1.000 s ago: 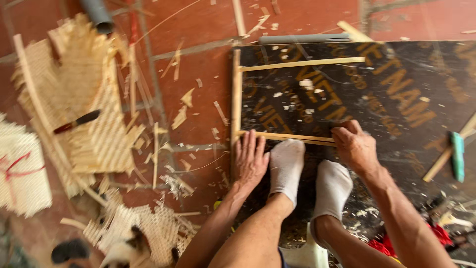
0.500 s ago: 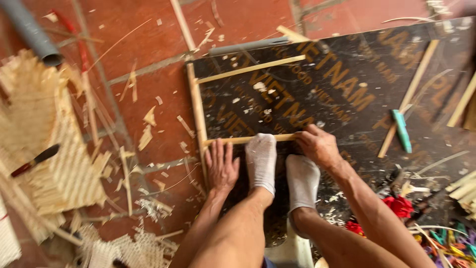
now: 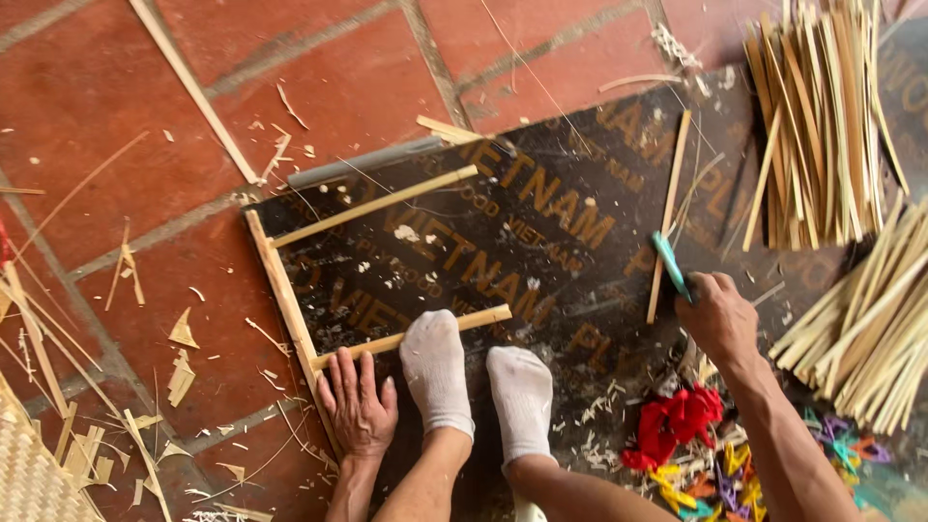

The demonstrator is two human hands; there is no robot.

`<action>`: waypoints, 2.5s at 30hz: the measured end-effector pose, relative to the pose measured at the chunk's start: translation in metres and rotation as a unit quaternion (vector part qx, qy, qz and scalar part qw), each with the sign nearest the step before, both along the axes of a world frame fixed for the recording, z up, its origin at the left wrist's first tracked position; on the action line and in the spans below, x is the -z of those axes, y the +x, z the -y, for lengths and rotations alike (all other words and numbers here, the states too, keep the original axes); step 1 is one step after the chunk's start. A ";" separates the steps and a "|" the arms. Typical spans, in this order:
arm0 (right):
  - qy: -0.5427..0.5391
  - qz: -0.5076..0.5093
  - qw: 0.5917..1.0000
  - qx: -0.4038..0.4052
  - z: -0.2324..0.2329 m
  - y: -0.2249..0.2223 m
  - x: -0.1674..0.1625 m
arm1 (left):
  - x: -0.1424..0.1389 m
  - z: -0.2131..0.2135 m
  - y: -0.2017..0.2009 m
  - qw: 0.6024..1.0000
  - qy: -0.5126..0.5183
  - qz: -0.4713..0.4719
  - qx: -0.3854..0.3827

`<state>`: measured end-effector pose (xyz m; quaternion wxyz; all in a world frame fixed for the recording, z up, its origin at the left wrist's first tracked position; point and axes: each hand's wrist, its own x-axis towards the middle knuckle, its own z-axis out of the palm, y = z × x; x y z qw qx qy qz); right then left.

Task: The person sits on a low stool and weaves thin bamboo strips onto a wooden frame laid on the floor, placing strips one at a time across the frame and pressing them tight using their hands and foot, building up a woven bamboo panel.

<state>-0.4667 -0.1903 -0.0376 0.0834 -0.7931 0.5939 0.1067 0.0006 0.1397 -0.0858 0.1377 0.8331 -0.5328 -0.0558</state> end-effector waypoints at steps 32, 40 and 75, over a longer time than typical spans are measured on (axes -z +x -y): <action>0.150 0.500 0.769 0.368 0.019 0.081 -0.033 | 0.000 0.027 -0.003 0.998 0.034 0.015 -0.051; 0.367 0.333 0.865 -0.079 -0.026 0.243 0.023 | 0.009 0.037 0.017 0.998 -0.009 0.002 -0.060; 0.090 0.259 0.910 -0.311 -0.051 0.287 0.013 | 0.016 0.028 0.008 0.998 0.026 -0.030 -0.050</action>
